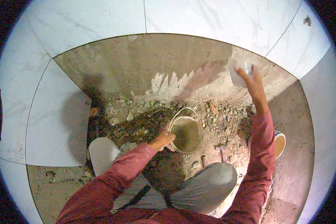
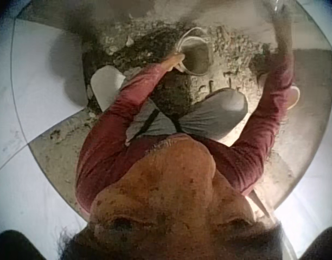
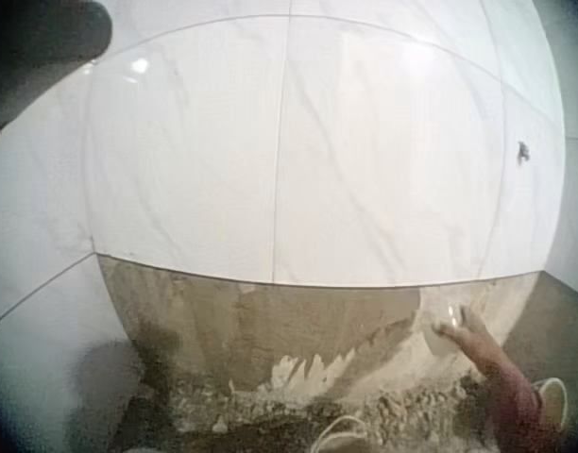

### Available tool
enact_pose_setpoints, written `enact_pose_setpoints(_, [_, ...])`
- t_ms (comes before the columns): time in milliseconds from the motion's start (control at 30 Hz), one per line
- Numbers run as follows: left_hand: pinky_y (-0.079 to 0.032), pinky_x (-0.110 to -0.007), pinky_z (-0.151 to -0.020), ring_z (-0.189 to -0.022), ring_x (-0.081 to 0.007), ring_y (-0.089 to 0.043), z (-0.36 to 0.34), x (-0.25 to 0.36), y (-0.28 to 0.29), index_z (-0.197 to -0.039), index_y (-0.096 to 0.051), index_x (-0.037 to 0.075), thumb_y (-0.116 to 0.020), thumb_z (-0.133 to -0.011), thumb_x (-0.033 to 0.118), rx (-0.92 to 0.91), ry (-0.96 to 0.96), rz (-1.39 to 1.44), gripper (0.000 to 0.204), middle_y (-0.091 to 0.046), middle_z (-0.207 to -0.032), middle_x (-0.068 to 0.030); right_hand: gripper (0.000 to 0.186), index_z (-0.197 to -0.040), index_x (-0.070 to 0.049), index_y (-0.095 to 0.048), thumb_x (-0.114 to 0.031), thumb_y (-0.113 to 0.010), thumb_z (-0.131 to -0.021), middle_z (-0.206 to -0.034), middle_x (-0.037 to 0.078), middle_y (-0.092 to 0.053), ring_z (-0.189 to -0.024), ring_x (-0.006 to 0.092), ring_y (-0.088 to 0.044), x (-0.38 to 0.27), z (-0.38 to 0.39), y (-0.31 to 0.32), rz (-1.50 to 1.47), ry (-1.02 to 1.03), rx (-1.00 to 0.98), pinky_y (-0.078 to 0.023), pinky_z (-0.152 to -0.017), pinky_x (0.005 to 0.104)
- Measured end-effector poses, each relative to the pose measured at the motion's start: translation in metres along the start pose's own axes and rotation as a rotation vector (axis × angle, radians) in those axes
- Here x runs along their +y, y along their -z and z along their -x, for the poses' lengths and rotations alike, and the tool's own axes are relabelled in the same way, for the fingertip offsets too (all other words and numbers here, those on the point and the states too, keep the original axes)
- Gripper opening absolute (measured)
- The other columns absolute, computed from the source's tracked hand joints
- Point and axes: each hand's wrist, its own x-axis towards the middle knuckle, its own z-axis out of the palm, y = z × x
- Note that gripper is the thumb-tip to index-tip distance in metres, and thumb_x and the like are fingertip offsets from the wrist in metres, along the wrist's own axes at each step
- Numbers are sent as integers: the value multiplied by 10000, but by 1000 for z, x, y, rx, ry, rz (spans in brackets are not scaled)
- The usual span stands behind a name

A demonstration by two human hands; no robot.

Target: The person mixes cement in a bucket by hand, applies it to a wall using a scraper, and then positions and presses a tile onto the prepared surface.

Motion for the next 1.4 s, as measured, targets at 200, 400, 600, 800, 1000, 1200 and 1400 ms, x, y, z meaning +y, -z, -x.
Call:
enact_pose_setpoints(200, [-625,-533,-526,-922,-380,-647,16,18,-6,-1525,-232,164,-498,-790,-9,-5,27,35,801,-485,-1321,-194,878,-1379,55,-469,-481,-791,-762,-1262,255,-581,-1146,357,-597,20,21,-10,688,88,-456,-467,-970,422])
enact_pose_setpoints(400, [-629,-529,-544,-1036,-435,-619,17,29,-21,-1518,-236,142,-466,-788,-25,39,87,25,784,-455,-1371,-210,786,-1318,-1,-537,-497,-786,-762,-1169,253,-599,-1042,406,-625,5,-41,-6,763,224,68,-504,-873,467])
enact_pose_setpoints(600, [-625,-575,-592,-1031,-441,-612,12,29,-20,-1566,-111,153,-489,-793,-27,-80,4,53,879,-429,-1377,-233,971,-1421,87,-361,-532,-765,-792,-1334,300,-483,-1200,427,-538,71,24,34,630,94,-17,-462,-995,451])
enact_pose_setpoints(800, [-618,-588,-587,-1033,-451,-609,1,20,-29,-1560,-135,131,-507,-793,-24,15,10,-61,867,-415,-1382,-263,811,-1398,-136,-477,-405,-828,-718,-1323,172,-514,-1238,386,-482,118,169,-53,344,337,-776,-406,-1054,468])
enact_pose_setpoints(1000, [-635,-463,-611,-1083,-436,-592,-2,24,-49,-1554,-185,99,-519,-783,-15,108,29,-326,848,-416,-1406,-286,680,-1340,-158,-520,-372,-778,-748,-1310,133,-505,-1212,329,-507,155,200,-159,806,745,-730,-423,-1024,473])
enact_pose_setpoints(1200, [-410,-400,-1032,-1173,-357,-553,-9,-2,-58,-1524,-301,57,-526,-705,-7,67,-173,-599,852,-568,-1272,-246,708,-1355,-147,-503,-373,-792,-749,-1331,118,-493,-1245,339,-473,192,237,-194,686,570,-746,-402,-1047,455])
enact_pose_setpoints(1400, [-496,-400,-931,-1178,-348,-570,-23,-14,-50,-1544,-264,70,-502,-713,-22,78,-225,-647,869,-522,-1355,-224,733,-1373,-136,-486,-381,-801,-758,-1348,109,-484,-1272,344,-444,211,234,-195,125,207,-862,-383,-1066,440])
